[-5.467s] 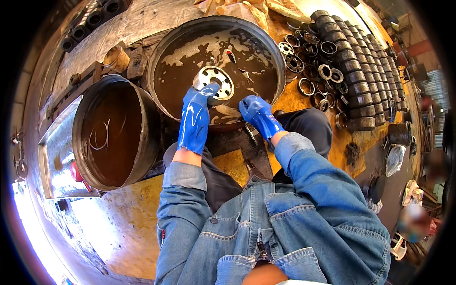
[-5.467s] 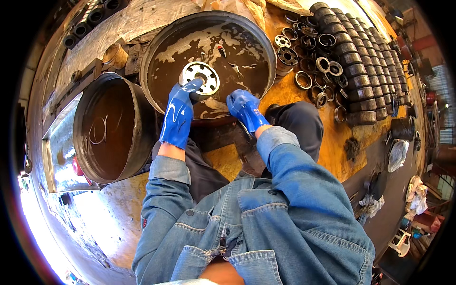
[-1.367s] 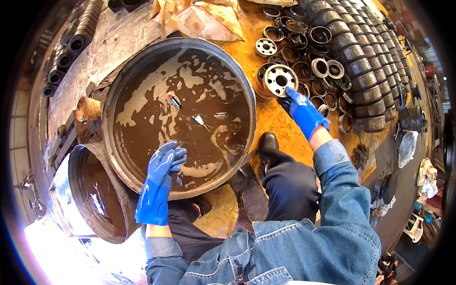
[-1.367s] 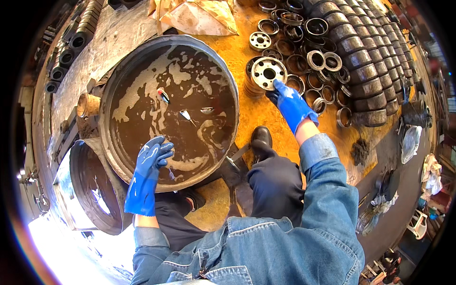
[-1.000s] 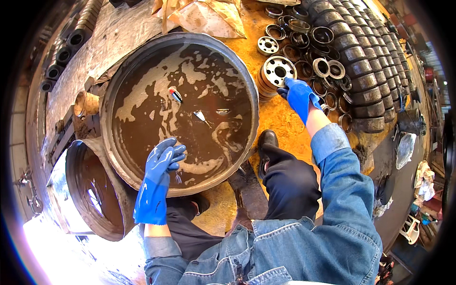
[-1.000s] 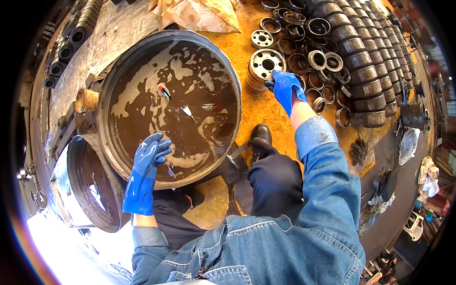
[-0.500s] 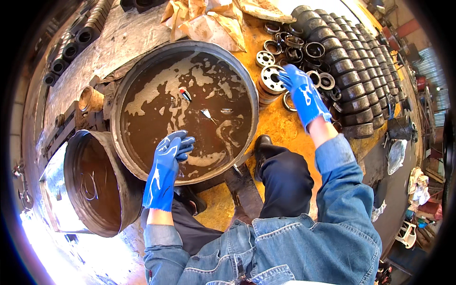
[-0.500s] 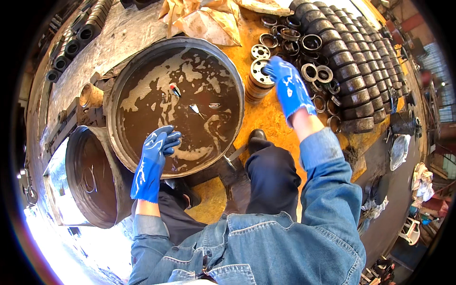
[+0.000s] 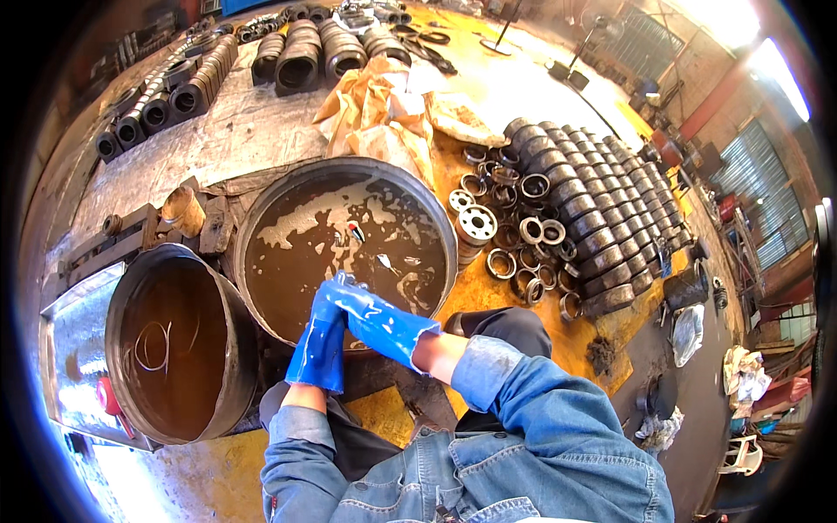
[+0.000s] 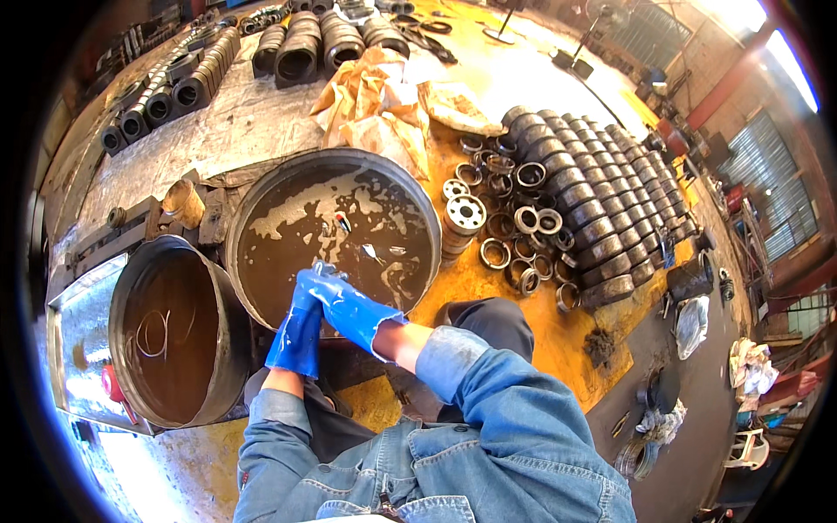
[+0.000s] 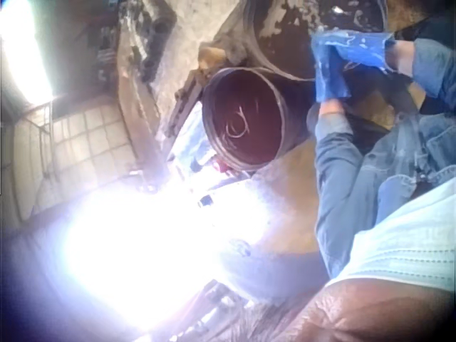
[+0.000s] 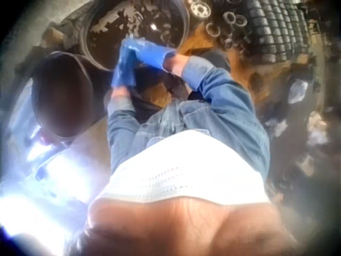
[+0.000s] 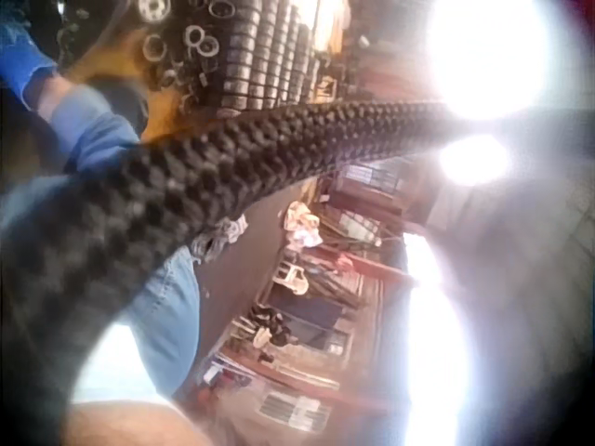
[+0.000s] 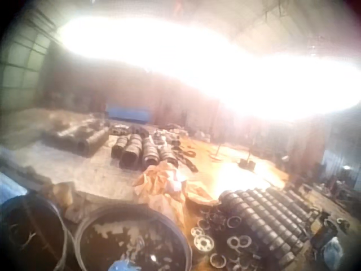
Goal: The person cleans small metal mechanical parts by dipping them into a bucket of dark liquid and scrubbing them with a red-handled brush. The person handles the parts one at a time, scrubbing the exterior and interior surfaces before placing them on a nearby pile of similar parts.
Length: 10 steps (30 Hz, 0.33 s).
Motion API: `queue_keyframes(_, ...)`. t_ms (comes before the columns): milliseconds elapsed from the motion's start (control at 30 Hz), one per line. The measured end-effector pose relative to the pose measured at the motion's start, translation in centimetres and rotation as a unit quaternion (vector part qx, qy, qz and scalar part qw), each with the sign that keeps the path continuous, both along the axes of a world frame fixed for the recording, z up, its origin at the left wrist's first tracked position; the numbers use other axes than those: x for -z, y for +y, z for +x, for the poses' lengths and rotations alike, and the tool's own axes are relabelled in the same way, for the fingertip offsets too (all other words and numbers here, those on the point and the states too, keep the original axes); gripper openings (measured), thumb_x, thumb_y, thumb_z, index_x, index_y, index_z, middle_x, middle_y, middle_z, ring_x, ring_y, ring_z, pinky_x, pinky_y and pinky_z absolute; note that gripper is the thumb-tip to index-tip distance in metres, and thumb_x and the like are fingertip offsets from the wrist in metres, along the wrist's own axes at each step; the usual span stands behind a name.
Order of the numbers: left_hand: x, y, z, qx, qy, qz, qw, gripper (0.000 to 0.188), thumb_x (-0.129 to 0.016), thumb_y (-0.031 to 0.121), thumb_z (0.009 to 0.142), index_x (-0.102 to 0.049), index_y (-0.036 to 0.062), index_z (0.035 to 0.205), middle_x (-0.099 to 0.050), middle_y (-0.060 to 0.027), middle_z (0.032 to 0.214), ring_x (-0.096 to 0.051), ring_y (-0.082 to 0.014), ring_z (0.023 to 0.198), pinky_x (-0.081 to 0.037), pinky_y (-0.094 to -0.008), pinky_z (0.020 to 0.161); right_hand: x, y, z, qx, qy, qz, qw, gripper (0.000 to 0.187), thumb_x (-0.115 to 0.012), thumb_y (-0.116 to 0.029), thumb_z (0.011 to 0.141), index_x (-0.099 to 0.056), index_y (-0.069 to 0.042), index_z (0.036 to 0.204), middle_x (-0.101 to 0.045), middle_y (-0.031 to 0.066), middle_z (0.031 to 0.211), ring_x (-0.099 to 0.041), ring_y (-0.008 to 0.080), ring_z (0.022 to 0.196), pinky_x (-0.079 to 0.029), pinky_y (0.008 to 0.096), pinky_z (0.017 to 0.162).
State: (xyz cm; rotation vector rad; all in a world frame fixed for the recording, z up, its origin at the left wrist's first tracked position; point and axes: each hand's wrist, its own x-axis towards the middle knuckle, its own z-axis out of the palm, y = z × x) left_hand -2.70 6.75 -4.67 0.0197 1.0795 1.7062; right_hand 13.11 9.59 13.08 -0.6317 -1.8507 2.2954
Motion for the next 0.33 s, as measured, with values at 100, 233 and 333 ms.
queue_keyframes(100,0.2,-1.3,0.0,0.033,0.045,0.001,0.998,0.032,-0.065,0.031,0.106,-0.07,-0.0007,0.103,-0.073,-0.0152,0.088,-0.07,-0.0287,0.075,-0.06,-0.042,0.07,1.0,-1.7,-0.4,-0.017,0.011,0.039,0.999,0.041,-0.048,-0.037,0.113,-0.061,-0.01,0.14,-0.063,0.0001,0.117,-0.053,0.0078,0.1,-0.046,0.0268,0.092)
queue_keyframes(233,-2.4,-1.3,2.0,0.006,0.155,-0.057,0.986,0.042,-0.06,0.038,0.109,-0.072,-0.0015,0.099,-0.075,-0.016,0.086,-0.072,-0.0275,0.074,-0.061,-0.0426,0.07,-2.5,-4.6,0.7,0.059,-0.021,-0.052,0.997,0.042,-0.05,-0.038,0.112,-0.061,-0.011,0.142,-0.065,-0.001,0.121,-0.057,0.0068,0.105,-0.049,0.0269,0.092)
queue_keyframes(333,-1.3,-2.4,1.1,-0.038,0.134,-0.019,0.99,0.043,-0.061,0.039,0.108,-0.074,0.0008,0.094,-0.075,-0.0135,0.084,-0.072,-0.0258,0.073,-0.061,-0.0427,0.068,-6.4,-6.9,1.4,0.068,-0.032,-0.087,0.993,0.042,-0.053,-0.037,0.112,-0.06,-0.011,0.144,-0.065,-0.0008,0.124,-0.058,0.0067,0.109,-0.05,0.0274,0.095)
